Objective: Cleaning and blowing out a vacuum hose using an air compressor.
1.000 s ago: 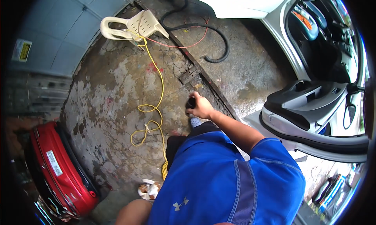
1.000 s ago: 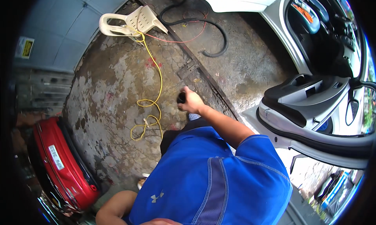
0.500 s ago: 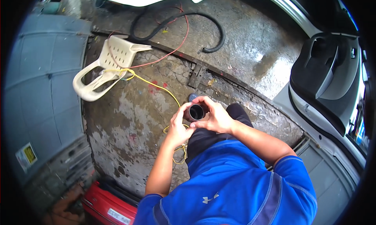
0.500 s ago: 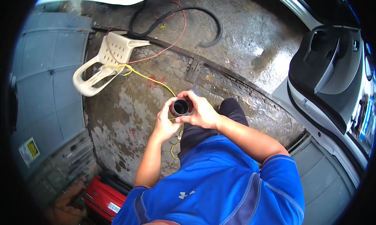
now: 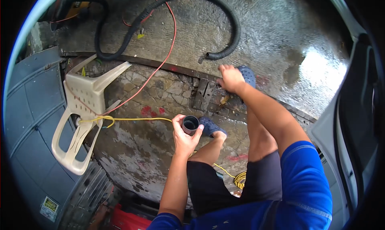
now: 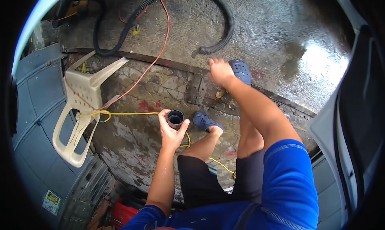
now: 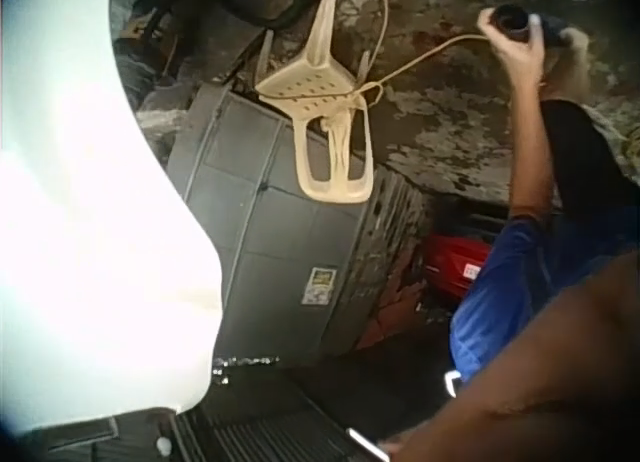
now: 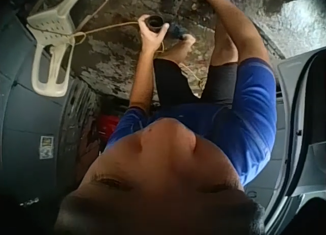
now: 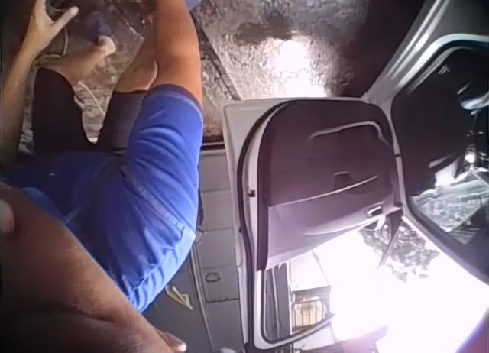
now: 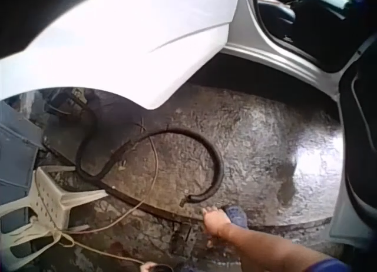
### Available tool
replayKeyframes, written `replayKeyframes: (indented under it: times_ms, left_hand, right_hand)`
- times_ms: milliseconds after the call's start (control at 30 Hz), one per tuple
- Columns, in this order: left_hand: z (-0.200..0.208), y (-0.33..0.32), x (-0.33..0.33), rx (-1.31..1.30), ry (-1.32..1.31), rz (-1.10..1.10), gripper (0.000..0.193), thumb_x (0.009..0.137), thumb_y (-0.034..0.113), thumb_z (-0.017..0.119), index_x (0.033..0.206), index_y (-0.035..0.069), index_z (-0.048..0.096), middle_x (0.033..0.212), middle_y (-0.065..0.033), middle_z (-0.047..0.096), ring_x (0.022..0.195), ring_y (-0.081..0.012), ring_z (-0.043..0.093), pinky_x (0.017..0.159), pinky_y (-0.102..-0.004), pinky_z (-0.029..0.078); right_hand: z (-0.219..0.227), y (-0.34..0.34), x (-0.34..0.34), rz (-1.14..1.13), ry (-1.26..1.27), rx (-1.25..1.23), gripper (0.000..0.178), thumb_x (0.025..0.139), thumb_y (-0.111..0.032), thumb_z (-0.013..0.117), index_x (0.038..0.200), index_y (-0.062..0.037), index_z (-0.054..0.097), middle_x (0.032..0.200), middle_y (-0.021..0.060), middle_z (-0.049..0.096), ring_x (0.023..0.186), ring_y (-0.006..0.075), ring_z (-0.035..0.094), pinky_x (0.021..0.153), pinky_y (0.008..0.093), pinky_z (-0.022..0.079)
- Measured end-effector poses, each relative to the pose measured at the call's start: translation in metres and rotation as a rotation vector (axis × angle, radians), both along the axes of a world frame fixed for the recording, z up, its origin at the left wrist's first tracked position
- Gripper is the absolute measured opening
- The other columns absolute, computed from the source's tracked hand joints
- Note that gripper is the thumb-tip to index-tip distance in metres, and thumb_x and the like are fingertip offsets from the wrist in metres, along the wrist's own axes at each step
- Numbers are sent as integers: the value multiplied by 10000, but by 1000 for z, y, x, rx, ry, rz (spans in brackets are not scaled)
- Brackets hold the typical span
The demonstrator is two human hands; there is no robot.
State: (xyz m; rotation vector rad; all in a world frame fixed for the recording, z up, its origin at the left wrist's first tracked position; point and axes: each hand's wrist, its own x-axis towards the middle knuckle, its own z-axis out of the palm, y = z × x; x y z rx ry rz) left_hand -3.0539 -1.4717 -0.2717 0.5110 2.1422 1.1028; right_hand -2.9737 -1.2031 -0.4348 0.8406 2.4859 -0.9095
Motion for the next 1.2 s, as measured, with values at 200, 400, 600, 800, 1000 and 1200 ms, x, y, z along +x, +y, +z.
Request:
replayKeyframes:
  times_ms: [200, 400, 600, 800, 1000, 1200]
  left_hand:
    - [-127, 41, -38, -120, 92, -34, 712, 803, 193, 943, 1277, 12, 444, 1027, -166, 667, 868, -234, 691, 807, -366, 568]
    - [-200, 79, -112, -86, 356, -254, 561, 731, 119, 935, 1186, 33, 618, 1025, -135, 716, 949, -263, 718, 869, -392, 576]
    - [-205, 104, -139, 88, 525, -458, 538, 598, 111, 920, 1081, 78, 684, 1009, -88, 739, 967, -324, 707, 937, -440, 517]
    - [-204, 98, -129, 225, 565, -581, 464, 668, 184, 902, 1065, 99, 676, 961, -66, 717, 939, -321, 692, 883, -450, 477]
    - [-194, 97, -134, 360, 507, -540, 506, 643, 219, 949, 1042, 91, 665, 936, -73, 711, 905, -319, 705, 863, -435, 488]
    - [-202, 87, -127, 327, 276, -493, 550, 597, 192, 952, 1054, 72, 670, 967, -108, 726, 914, -373, 700, 841, -464, 523]
  right_hand:
    - [-164, 60, -40, 245, -79, 417, 334, 954, -143, 608, 1282, -87, 630, 1303, 114, 621, 1319, 315, 527, 1083, 489, 419]
    - [-119, 83, -30, 480, 424, -34, 501, 999, -409, 655, 1407, -130, 576, 1207, 121, 623, 1189, 336, 613, 1106, 528, 412]
    - [-31, 81, -53, 676, 589, -164, 495, 980, -438, 670, 1330, -92, 623, 980, 128, 631, 826, 374, 689, 740, 500, 561]
    - [23, 58, -85, 730, 326, -205, 452, 941, -411, 730, 1203, -71, 586, 913, 173, 684, 802, 417, 714, 696, 546, 561]
    - [45, 47, -97, 681, 370, -203, 583, 888, -376, 812, 1235, -65, 462, 698, 159, 678, 728, 442, 706, 642, 559, 543]
    - [61, 44, -96, 756, 371, -111, 536, 866, -307, 812, 1187, -59, 463, 795, 148, 702, 716, 406, 722, 609, 516, 550]
